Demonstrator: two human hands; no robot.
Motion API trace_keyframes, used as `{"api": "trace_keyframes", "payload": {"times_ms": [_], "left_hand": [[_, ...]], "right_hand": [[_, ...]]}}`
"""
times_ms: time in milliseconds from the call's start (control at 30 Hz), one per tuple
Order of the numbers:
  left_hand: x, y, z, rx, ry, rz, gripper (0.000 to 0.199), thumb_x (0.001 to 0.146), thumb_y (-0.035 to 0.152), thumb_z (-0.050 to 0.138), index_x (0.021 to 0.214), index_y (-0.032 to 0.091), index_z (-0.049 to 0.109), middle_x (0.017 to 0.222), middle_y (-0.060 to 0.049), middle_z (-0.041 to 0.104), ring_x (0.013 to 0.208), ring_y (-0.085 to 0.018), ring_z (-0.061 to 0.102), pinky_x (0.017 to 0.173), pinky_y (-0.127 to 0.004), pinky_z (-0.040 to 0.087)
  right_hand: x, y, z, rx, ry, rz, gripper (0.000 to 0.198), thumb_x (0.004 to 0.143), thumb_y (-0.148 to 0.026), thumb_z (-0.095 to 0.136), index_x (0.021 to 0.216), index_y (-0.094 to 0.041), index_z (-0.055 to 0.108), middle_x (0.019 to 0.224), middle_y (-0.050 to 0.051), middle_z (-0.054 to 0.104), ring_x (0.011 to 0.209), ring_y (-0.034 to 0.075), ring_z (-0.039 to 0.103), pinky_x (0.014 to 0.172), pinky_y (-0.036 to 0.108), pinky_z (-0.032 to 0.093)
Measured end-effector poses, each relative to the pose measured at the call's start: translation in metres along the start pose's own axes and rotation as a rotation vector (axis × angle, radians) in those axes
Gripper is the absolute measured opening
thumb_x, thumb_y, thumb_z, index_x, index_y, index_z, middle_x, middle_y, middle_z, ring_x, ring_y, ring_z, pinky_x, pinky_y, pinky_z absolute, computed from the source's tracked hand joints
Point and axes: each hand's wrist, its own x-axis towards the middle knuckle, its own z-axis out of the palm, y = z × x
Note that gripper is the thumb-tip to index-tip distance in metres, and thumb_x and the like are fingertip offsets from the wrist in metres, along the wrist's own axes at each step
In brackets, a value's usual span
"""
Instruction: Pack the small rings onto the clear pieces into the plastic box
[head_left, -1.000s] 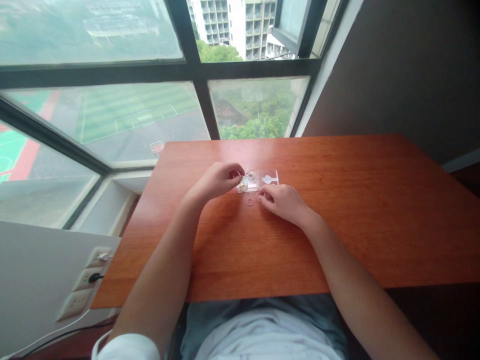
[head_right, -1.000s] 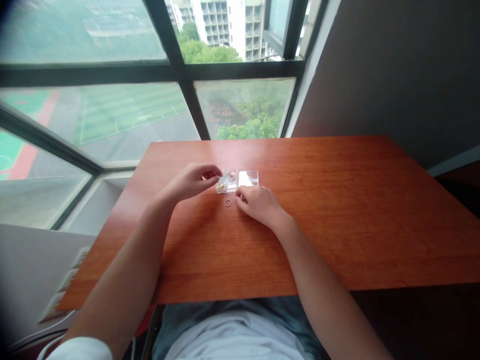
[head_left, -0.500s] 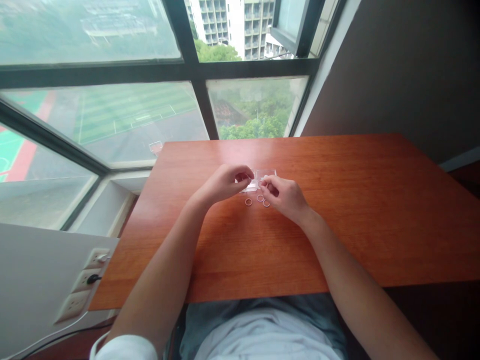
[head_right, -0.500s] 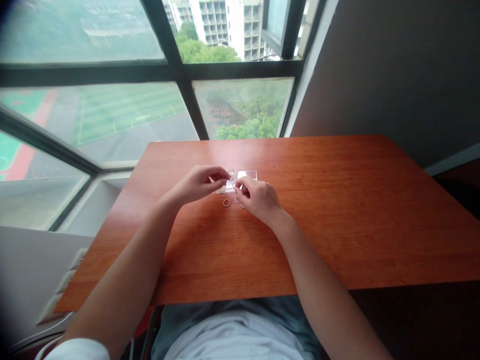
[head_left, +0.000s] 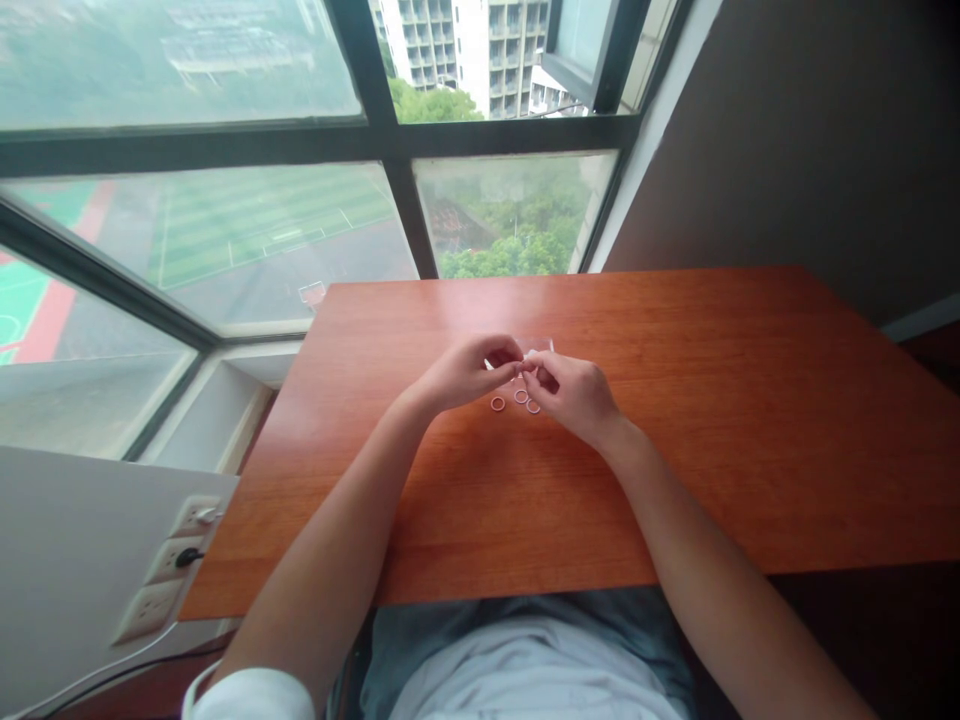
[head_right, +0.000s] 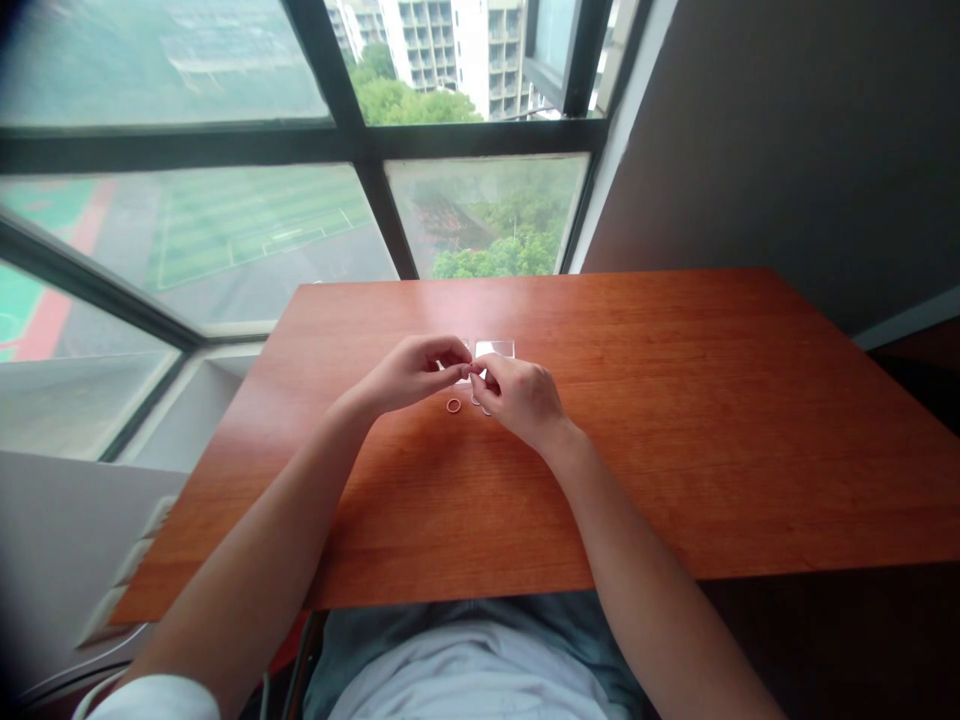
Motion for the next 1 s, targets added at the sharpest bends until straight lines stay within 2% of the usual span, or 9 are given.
{"api": "trace_keyframes", "payload": {"times_ms": [167, 367, 633, 767, 1000], "left_hand": [[-0.001, -0.006, -0.005, 0.12, 0.054, 0.013, 0.016, 0.084, 0.027, 0.057, 0.082, 0.013, 0.064, 0.074, -0.003, 0.065, 0.068, -0.012, 0.058, 0.061, -0.022, 0.044], [0.0, -0.024, -0.018, 0.364, 0.209, 0.003, 0.016, 0.083, 0.025, 0.055, 0.082, 0.014, 0.066, 0.073, -0.003, 0.065, 0.066, -0.012, 0.055, 0.062, -0.024, 0.042], [0.0, -0.024, -0.018, 0.418, 0.172, -0.016, 0.016, 0.082, 0.026, 0.056, 0.081, 0.015, 0.068, 0.071, -0.003, 0.065, 0.063, -0.012, 0.055, 0.059, -0.023, 0.04], [0.0, -0.027, -0.019, 0.418, 0.201, -0.007, 0.017, 0.083, 0.026, 0.056, 0.084, 0.015, 0.069, 0.073, -0.003, 0.067, 0.065, -0.012, 0.057, 0.06, -0.022, 0.041], [-0.001, -0.028, -0.022, 0.418, 0.22, -0.007, 0.017, 0.082, 0.024, 0.055, 0.084, 0.014, 0.069, 0.073, -0.003, 0.068, 0.065, -0.013, 0.058, 0.06, -0.022, 0.042]], "right_hand": [[0.0, 0.0, -0.001, -0.024, 0.018, 0.0, 0.016, 0.087, -0.029, 0.056, 0.094, -0.023, 0.069, 0.07, 0.0, 0.069, 0.064, 0.015, 0.063, 0.065, 0.025, 0.042], [0.001, 0.001, -0.002, -0.05, 0.005, 0.021, 0.015, 0.088, -0.03, 0.056, 0.092, -0.024, 0.069, 0.07, 0.0, 0.069, 0.065, 0.016, 0.063, 0.066, 0.025, 0.041], [0.001, 0.001, -0.001, -0.07, -0.052, 0.022, 0.013, 0.087, -0.028, 0.058, 0.092, -0.025, 0.069, 0.072, -0.001, 0.071, 0.067, 0.016, 0.064, 0.065, 0.025, 0.039], [0.001, 0.0, -0.001, -0.08, -0.073, 0.017, 0.014, 0.087, -0.027, 0.057, 0.094, -0.025, 0.069, 0.077, -0.001, 0.072, 0.069, 0.016, 0.064, 0.065, 0.025, 0.039], [-0.002, -0.004, 0.001, -0.139, -0.21, -0.019, 0.019, 0.089, -0.032, 0.056, 0.098, -0.026, 0.072, 0.08, 0.001, 0.074, 0.07, 0.017, 0.064, 0.063, 0.026, 0.037]]}}
